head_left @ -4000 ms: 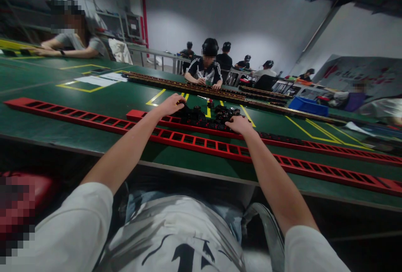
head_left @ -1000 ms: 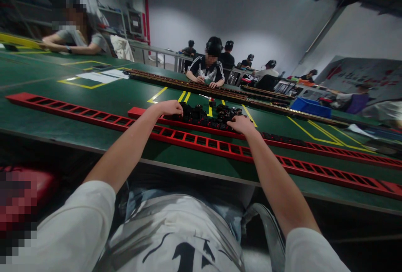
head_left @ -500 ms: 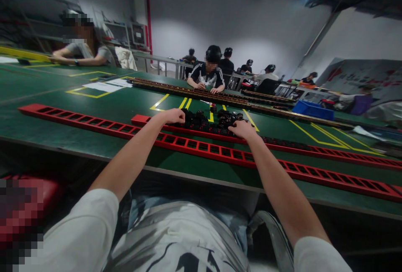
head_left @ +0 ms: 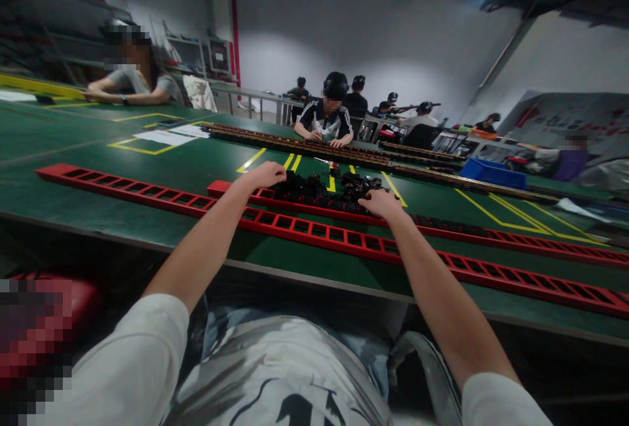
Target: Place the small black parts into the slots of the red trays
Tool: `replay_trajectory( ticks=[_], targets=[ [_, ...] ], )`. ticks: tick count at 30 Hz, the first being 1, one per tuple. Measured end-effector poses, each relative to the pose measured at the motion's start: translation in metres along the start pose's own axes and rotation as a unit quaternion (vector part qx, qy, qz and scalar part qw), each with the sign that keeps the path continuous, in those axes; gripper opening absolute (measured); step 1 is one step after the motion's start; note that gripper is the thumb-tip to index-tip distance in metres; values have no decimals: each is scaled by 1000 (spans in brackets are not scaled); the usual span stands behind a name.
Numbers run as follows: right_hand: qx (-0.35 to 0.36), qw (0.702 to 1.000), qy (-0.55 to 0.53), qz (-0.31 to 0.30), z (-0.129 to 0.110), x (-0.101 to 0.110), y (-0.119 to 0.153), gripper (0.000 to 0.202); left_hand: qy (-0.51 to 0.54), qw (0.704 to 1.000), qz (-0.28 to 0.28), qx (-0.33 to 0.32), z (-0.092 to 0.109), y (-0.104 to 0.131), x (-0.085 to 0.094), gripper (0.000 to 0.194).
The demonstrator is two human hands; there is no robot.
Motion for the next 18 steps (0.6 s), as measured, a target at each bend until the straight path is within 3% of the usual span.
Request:
replay_trajectory(
  ticks=[3,6,8,12,15,18],
  targets=[
    [-3,1000,-4,4,0,-1,-1,55,-19,999,16,36,-7,7,13,32],
    [-4,1000,-8,4,1,-2,-1,54,-48,991,74,99,-14,17,27,38],
    [0,1000,-11,3,1,-2,-2,54,-71,990,59,107,-15,21,30,37],
    [-3,1000,-11,3,1,-2,-2,54,-86,992,-26,91,-16,24,25,32],
    [1,1000,-10,3,1,-3,-2,55,-82,980,-47,175,-28,26,28,28],
    [6,1000,-9,6,1,-3,-3,56,-84,958,-16,275,-47,30,34,26]
  ],
)
Point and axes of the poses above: each hand's wrist, its own y-axis away from the middle knuckle, its own x-axis out of the back of the hand, z = x × y, the point moved 2 cm from there along -y, towards the middle knuckle, and after that the axes turned 2 degrees about x, right-handed, at the moved point
